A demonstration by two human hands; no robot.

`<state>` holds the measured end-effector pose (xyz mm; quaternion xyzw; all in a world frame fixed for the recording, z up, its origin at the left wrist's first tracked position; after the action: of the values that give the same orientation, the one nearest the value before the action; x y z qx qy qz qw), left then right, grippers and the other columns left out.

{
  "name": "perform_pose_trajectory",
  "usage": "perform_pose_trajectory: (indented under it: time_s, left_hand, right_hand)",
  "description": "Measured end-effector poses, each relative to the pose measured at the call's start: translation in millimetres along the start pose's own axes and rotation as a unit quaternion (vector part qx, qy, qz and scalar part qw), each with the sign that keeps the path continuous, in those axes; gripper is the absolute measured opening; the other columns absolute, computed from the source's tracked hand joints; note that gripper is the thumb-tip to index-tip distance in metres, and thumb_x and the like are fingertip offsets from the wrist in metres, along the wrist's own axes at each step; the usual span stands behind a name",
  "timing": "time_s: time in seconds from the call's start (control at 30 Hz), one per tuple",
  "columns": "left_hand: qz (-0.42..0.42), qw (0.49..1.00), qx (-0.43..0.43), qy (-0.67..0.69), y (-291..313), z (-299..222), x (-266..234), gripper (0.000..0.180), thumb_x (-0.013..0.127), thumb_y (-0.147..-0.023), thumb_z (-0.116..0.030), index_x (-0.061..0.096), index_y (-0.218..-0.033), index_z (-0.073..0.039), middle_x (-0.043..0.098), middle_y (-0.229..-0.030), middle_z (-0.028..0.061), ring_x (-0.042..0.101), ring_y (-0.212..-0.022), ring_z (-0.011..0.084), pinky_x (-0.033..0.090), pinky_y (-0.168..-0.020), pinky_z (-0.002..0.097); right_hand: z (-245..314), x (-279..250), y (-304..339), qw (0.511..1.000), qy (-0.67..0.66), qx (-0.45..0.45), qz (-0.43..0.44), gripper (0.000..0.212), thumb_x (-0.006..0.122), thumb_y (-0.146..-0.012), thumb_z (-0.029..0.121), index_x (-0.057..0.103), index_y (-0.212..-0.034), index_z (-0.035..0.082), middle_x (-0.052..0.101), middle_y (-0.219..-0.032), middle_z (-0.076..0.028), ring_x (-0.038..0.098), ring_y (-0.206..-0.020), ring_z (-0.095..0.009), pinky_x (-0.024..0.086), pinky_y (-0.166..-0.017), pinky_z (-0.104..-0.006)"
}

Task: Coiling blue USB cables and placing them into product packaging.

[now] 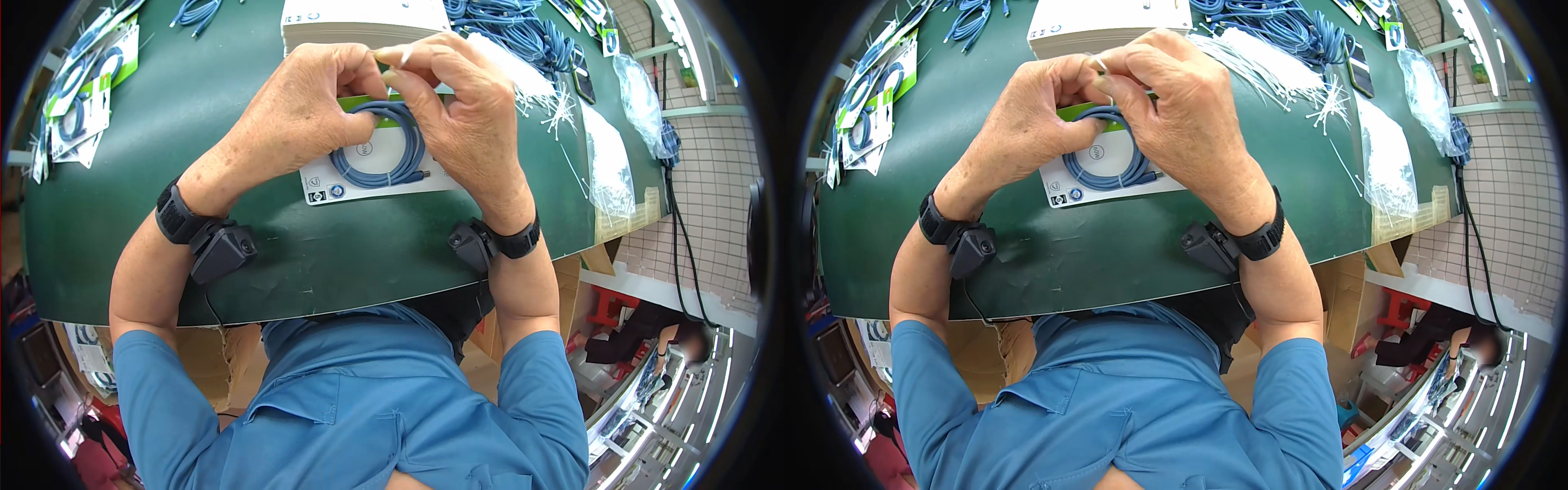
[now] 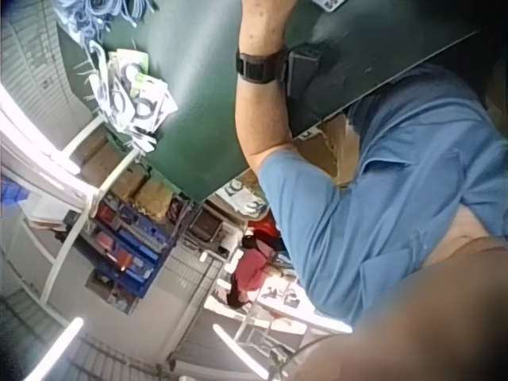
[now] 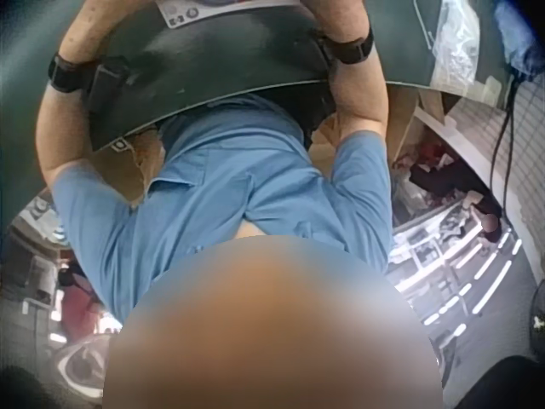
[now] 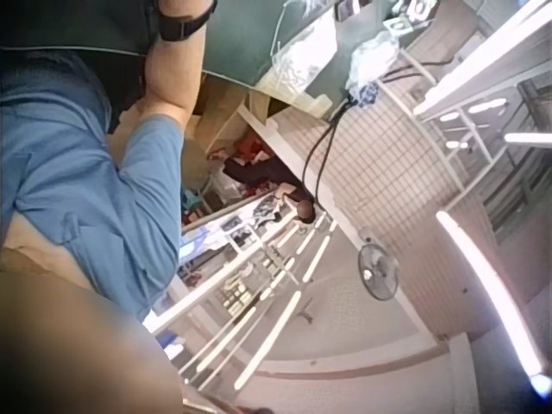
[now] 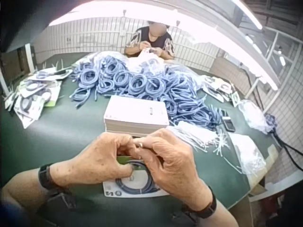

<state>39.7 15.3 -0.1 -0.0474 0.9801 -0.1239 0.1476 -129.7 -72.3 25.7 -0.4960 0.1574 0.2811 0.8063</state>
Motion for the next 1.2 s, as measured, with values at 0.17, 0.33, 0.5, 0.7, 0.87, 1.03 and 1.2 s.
perform_pose_trajectory:
  time_s: [0.17, 0.33, 0.5, 0.7, 0.87, 1.03, 1.2]
  left_hand:
    - [-0.015, 1.0, 0.012, -0.001, -7, 5, -8, 0.029, 0.071, -0.074, -0.003, 0.073, -0.102, 0.006, 0.073, -0.082, 0.0115, 0.068, -0.078, 0.0148, 0.056, -0.073, 0.0313]
    - [0.011, 0.99, 0.051, -0.131, -10, 2, -16, 0.034, 0.073, -0.083, 0.0, 0.076, -0.117, 0.002, 0.077, -0.098, 0.0084, 0.07, -0.094, 0.01, 0.058, -0.088, 0.0264]
    - [-0.025, 0.99, 0.077, -0.117, -10, 0, -22, 0.04, 0.071, -0.075, -0.004, 0.08, -0.113, -0.001, 0.079, -0.099, 0.0203, 0.077, -0.09, 0.027, 0.061, -0.085, 0.0351]
    - [-0.045, 0.99, 0.105, -0.083, -15, -2, -17, 0.036, 0.07, -0.075, -0.004, 0.079, -0.11, 0.001, 0.078, -0.094, 0.0177, 0.076, -0.086, 0.0221, 0.06, -0.083, 0.0332]
    - [-0.033, 0.999, 0.025, -0.018, -7, -4, -23, 0.03, 0.069, -0.077, -0.004, 0.078, -0.104, 0.005, 0.077, -0.09, 0.0136, 0.071, -0.083, 0.0159, 0.058, -0.079, 0.0304]
    - [-0.023, 1.0, -0.011, 0.007, -6, -12, -21, 0.028, 0.067, -0.078, -0.002, 0.077, -0.103, 0.007, 0.077, -0.091, 0.0112, 0.07, -0.082, 0.0132, 0.058, -0.077, 0.0287]
    - [0.006, 0.999, -0.038, 0.005, -7, -20, -25, 0.022, 0.07, -0.084, 0.003, 0.074, -0.105, 0.007, 0.076, -0.098, 0.0064, 0.07, -0.092, 0.0086, 0.059, -0.084, 0.025]
  right_hand:
    - [10, -8, -2, 0.996, 0.058, -0.039, 0.055, 0.021, 0.074, -0.094, -0.004, 0.081, -0.112, 0.004, 0.073, -0.094, -0.006, 0.065, -0.078, -0.011, 0.052, -0.066, -0.0253]
    - [19, -6, 5, 0.988, -0.066, 0.096, 0.1, 0.023, 0.071, -0.092, -0.006, 0.08, -0.11, 0.005, 0.074, -0.093, -0.009, 0.068, -0.076, -0.016, 0.051, -0.063, -0.028]
    - [16, -9, 1, 0.957, -0.183, 0.155, 0.161, 0.024, 0.068, -0.098, -0.006, 0.079, -0.117, 0.001, 0.071, -0.096, -0.006, 0.063, -0.078, -0.008, 0.049, -0.061, -0.0213]
    - [13, -15, 4, 0.948, -0.194, 0.197, 0.156, 0.022, 0.07, -0.096, -0.006, 0.08, -0.115, 0.0, 0.071, -0.098, -0.007, 0.066, -0.078, -0.008, 0.054, -0.062, -0.0203]
    - [19, -6, 4, 0.972, -0.137, 0.144, 0.122, 0.02, 0.074, -0.092, -0.006, 0.081, -0.11, 0.001, 0.071, -0.097, -0.007, 0.068, -0.078, -0.008, 0.056, -0.062, -0.0207]
    - [22, -5, 4, 0.976, -0.154, 0.13, 0.084, 0.02, 0.079, -0.088, -0.007, 0.082, -0.106, 0.002, 0.071, -0.096, -0.007, 0.07, -0.078, -0.01, 0.056, -0.062, -0.0217]
    - [25, -9, 2, 0.996, -0.072, 0.028, 0.046, 0.021, 0.083, -0.083, -0.006, 0.082, -0.1, 0.006, 0.071, -0.092, -0.006, 0.067, -0.078, -0.015, 0.053, -0.065, -0.0268]
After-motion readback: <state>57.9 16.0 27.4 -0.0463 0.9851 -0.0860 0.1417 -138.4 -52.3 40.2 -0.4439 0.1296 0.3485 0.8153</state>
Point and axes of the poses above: each hand's wrist, its own y-axis away from the middle knuckle, its own x-axis out of the palm, z = x × y, the point moved 2 cm from there along -y, towards the middle knuckle
